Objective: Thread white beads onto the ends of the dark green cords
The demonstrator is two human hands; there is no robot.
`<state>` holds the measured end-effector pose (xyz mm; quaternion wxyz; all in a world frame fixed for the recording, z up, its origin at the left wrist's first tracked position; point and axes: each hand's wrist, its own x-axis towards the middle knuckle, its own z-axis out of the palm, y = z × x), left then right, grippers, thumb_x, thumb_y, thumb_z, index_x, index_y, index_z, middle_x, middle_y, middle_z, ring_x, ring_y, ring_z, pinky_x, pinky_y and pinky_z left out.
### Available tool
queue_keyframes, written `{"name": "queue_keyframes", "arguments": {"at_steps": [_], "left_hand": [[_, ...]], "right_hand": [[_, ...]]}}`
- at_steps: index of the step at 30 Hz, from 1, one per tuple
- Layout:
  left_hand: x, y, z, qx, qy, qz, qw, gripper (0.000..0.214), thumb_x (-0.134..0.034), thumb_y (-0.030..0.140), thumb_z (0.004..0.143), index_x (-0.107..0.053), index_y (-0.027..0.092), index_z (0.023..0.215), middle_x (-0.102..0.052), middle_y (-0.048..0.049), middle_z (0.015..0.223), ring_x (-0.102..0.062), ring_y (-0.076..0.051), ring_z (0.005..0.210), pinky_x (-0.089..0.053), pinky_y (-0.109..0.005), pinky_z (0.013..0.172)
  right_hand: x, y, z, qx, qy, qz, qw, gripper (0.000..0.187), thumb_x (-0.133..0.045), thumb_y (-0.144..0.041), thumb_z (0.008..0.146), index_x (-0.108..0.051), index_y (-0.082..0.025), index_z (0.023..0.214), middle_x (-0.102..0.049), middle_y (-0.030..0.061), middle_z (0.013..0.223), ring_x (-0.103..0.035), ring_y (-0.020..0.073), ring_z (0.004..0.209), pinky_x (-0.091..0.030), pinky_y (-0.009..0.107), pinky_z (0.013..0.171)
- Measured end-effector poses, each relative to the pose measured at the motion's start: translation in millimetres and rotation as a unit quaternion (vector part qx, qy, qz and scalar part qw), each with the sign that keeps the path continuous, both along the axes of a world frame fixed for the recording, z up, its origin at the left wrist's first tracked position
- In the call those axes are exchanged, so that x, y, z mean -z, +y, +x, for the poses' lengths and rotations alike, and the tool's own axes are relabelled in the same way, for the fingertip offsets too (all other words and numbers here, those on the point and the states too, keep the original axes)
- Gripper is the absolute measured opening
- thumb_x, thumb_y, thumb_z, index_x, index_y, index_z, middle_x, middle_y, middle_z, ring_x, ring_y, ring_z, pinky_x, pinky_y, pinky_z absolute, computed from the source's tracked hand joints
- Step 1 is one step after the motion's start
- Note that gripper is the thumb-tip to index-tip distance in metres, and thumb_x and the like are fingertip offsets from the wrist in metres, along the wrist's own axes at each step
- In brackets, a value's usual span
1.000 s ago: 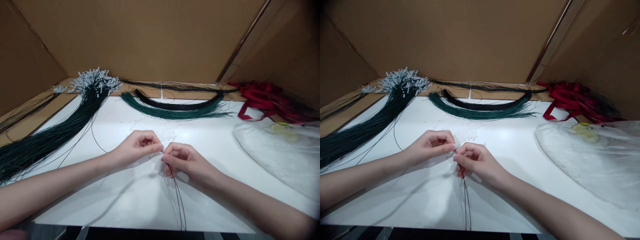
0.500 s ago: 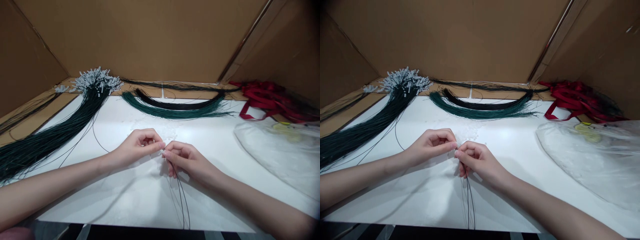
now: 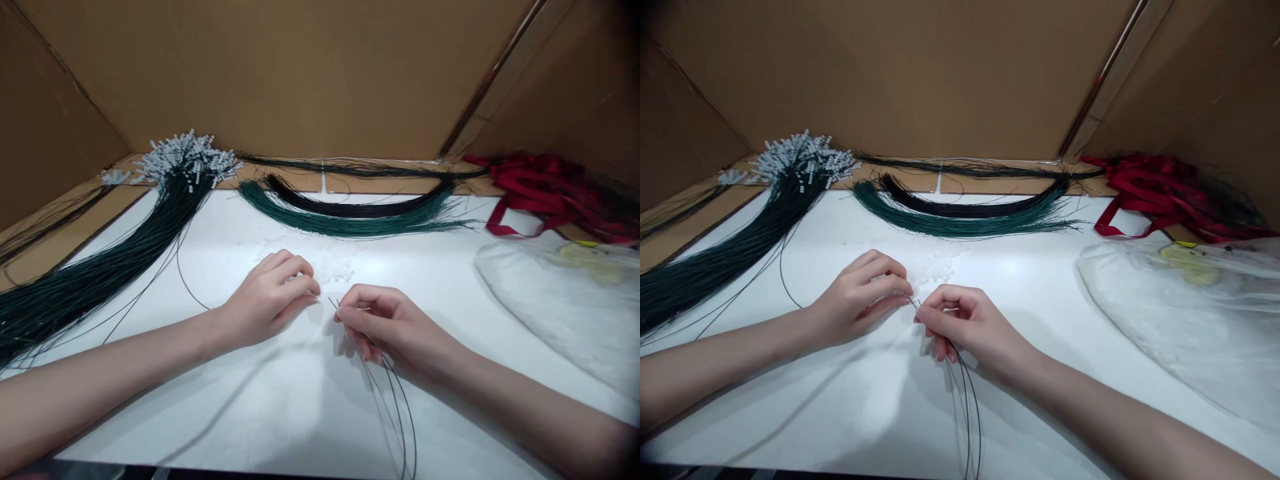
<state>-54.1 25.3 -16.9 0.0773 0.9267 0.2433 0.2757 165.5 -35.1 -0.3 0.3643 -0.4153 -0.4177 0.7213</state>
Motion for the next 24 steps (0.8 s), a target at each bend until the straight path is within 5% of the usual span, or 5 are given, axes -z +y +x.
{"name": "queue_keyframes", "arguments": {"at_steps": [16, 24], "left_hand": [[1.6, 1.9, -0.3, 0.016, 0.027, -0.002, 1.000, 0.018, -0.049, 0.004, 0.091, -0.059, 0.019, 0.094, -0.059, -0.0065, 0.098, -0.048, -0.019, 0.090, -0.038, -0.035, 0.078], [-4.5, -7.5, 3.0, 0.076, -0.123, -0.153, 0.978, 0.014, -0.049, 0.006, 0.096, -0.057, 0.017, 0.092, -0.062, -0.0028, 0.084, -0.057, -0.012, 0.077, -0.046, -0.024, 0.070]], "right_hand": [[6.7, 0.1, 3.6, -0.031, -0.013, 0.039, 0.999, 0.024, -0.075, -0.037, 0.085, -0.066, -0.016, 0.077, -0.058, -0.0037, 0.048, -0.045, 0.0053, 0.040, -0.033, 0.019, 0.041], [5.7, -2.4, 3.0, -0.011, -0.018, 0.051, 0.998, 0.023, -0.076, -0.035, 0.084, -0.067, -0.015, 0.077, -0.057, -0.0043, 0.049, -0.046, 0.0050, 0.041, -0.032, 0.019, 0.043]]}}
